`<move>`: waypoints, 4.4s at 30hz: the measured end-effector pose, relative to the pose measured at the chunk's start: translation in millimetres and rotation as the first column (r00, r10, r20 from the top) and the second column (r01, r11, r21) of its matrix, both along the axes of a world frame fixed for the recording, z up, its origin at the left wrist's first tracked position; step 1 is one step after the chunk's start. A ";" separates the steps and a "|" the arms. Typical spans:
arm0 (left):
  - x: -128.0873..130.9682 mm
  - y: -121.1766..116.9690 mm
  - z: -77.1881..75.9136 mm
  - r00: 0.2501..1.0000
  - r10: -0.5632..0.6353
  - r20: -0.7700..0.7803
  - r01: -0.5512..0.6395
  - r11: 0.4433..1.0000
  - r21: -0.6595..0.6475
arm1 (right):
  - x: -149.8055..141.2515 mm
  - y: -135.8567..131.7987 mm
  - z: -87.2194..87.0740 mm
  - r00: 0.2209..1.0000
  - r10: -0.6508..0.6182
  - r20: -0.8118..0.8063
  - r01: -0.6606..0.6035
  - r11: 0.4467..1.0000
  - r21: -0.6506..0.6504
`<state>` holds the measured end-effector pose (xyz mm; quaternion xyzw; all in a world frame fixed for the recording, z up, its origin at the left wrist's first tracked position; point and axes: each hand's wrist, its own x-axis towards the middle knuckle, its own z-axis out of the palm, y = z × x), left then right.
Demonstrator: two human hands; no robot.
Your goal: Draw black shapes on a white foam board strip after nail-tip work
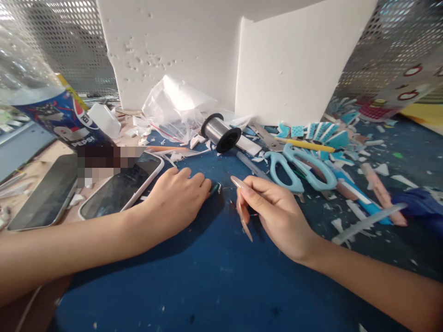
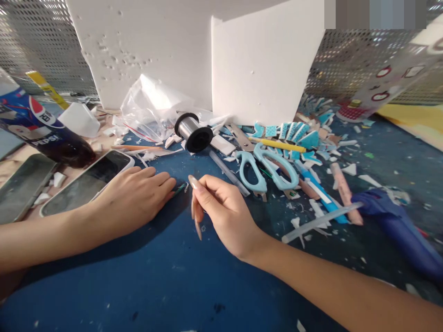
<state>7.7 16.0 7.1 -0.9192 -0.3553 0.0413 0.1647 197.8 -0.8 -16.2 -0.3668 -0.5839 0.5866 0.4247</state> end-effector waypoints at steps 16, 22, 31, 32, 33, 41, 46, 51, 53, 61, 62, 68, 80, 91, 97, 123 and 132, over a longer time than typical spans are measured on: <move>1.2 -2.8 1.6 0.999 0.033 -0.038 -0.034 0.999 -0.026 | 0.4 -0.6 0.9 1.000 -0.012 0.012 0.012 1.000 0.006; 3.6 -3.8 -4.0 0.999 -0.031 0.010 0.031 0.998 -0.047 | -0.4 -1.2 2.4 1.000 -0.010 0.009 0.010 1.000 -0.005; -6.6 -12.1 4.8 0.997 0.070 0.010 -0.071 0.995 0.070 | 0.4 -0.4 2.3 1.000 -0.004 -0.011 0.004 1.000 -0.025; -6.5 -12.8 5.7 0.996 0.090 0.010 -0.091 0.993 0.081 | 0.8 -0.6 2.3 1.000 -0.003 -0.011 0.002 1.000 -0.028; -5.7 -13.2 6.0 0.995 0.097 0.018 -0.098 0.990 0.097 | 1.1 -0.6 2.3 1.000 -0.003 -0.011 0.003 1.000 -0.031; 1.3 -10.8 -6.1 1.000 0.011 0.025 -0.011 0.999 0.033 | 1.0 -0.5 0.8 1.000 -0.012 0.018 0.012 1.000 -0.013; 0.2 -9.5 -2.7 0.999 -0.053 -0.011 0.053 0.998 -0.016 | -0.4 -0.5 2.7 0.999 -0.017 0.028 0.018 1.000 -0.009; -0.6 -6.3 3.5 0.998 -0.040 0.058 0.041 0.999 -0.011 | -1.3 -0.4 2.5 0.999 -0.029 0.013 0.029 0.999 -0.015; -0.8 -6.5 3.5 0.978 -0.051 0.201 0.044 0.998 0.039 | -1.3 -0.4 2.2 0.999 -0.036 -0.004 0.036 0.999 -0.016; 2.1 -18.4 -5.6 0.716 -0.073 0.694 0.140 0.989 -0.040 | -0.1 -2.2 2.4 0.993 -0.100 -0.062 0.100 0.995 -0.004; 1.9 -19.1 -6.8 0.702 -0.075 0.708 0.149 0.988 -0.043 | 0.1 -2.7 2.4 0.992 -0.099 -0.073 0.099 0.995 -0.001; 1.8 -22.5 -9.6 0.603 0.162 0.781 0.139 0.943 -0.303 | 1.8 -7.3 3.2 0.991 -0.083 -0.102 0.085 0.996 0.009; 9.7 -23.6 -10.2 0.131 0.865 0.485 0.288 0.435 -0.853 | 2.3 -10.9 11.2 0.980 -0.043 0.192 0.008 0.984 0.180; 11.5 -20.9 -9.6 0.020 0.879 0.477 0.417 0.426 -0.803 | 1.7 -10.5 12.2 0.961 -0.102 0.257 0.026 0.959 0.283; 11.3 -21.9 -9.6 -0.004 0.879 0.477 0.441 0.429 -0.788 | 3.0 -10.6 11.3 0.961 -0.070 0.266 -0.020 0.948 0.318; 11.9 -22.2 -9.1 -0.024 0.904 0.427 0.472 0.387 -0.792 | 4.2 -11.6 11.8 0.968 -0.043 0.248 -0.046 0.938 0.343; 12.0 -22.2 -10.5 -0.005 0.892 0.453 0.454 0.405 -0.794 | 3.7 -9.0 11.6 0.963 0.000 0.269 -0.092 0.939 0.331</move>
